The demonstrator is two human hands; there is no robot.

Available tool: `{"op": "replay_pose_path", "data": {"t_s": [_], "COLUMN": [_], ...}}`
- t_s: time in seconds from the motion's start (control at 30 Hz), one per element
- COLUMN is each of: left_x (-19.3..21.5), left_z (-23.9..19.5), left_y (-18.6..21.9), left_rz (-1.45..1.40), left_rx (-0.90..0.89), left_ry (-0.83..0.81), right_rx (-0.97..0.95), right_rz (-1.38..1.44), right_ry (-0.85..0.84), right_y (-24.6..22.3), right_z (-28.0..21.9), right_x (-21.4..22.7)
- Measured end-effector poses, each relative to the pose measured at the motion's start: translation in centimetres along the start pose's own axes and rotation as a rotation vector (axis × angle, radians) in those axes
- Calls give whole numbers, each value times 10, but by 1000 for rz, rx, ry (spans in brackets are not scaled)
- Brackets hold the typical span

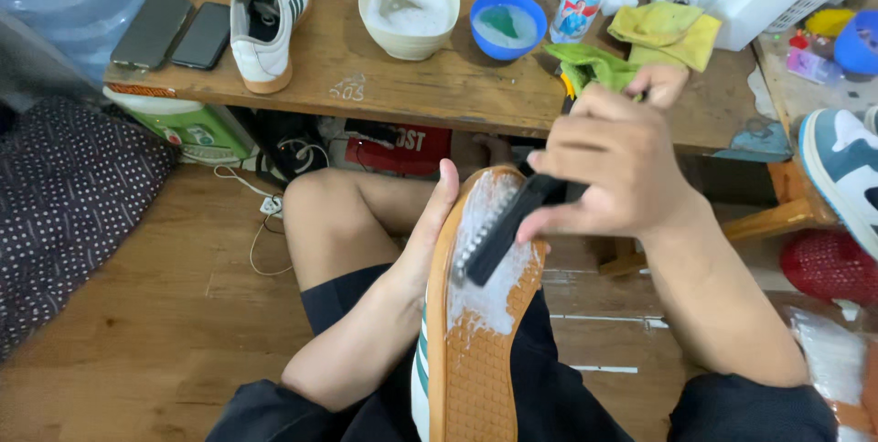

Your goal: The person scrubs the sole of a white sneaker with a black brush, repeatedly dipping the brush into a bowl of soapy water to apply more foam. The person holds the shoe in their left hand and scrubs the bottom surface while seated at a wooden table.

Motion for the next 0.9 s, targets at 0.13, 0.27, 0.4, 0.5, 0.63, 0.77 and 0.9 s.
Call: {"op": "replay_pose_path", "data": {"t_s": [0.13,0.27,0.4,0.5,0.63,0.77,0.9], "left_x": [9,10,3,9,-3,5,-2], "left_z": [5,9,4,7,8,5,5], "left_y": [-4,-1,0,1,4,0,4], "left_rz": [-43,-68,-63,19,-25,-46,-31], "left_rx": [-2,8,45,21,-3,58,-12], "left_ry": [-152,-126,-126,-109,-134,-42,-80], "right_rx": [-158,-71,-118,-72,-127,-102,-37], "right_rz": [-154,-78,-128,-81,-195,-159,-76], "right_ry": [-40,20,41,-6,55,-6,4], "right_y": [37,33,27,33,31,32,9], "right_z": [-16,-7,-8,-12,-3,-12,1], "right_x": [-4,-3,2,2,9,11,18]}}
Point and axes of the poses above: each hand's wrist, its own z-axis towards the middle knuckle, its own x-axis out of the back of the hand, y = z × x, the point moved 1 cm from there along z, towards the middle knuckle, and after that the axes turned 13 degrees about -x, right-handed, at the moved point
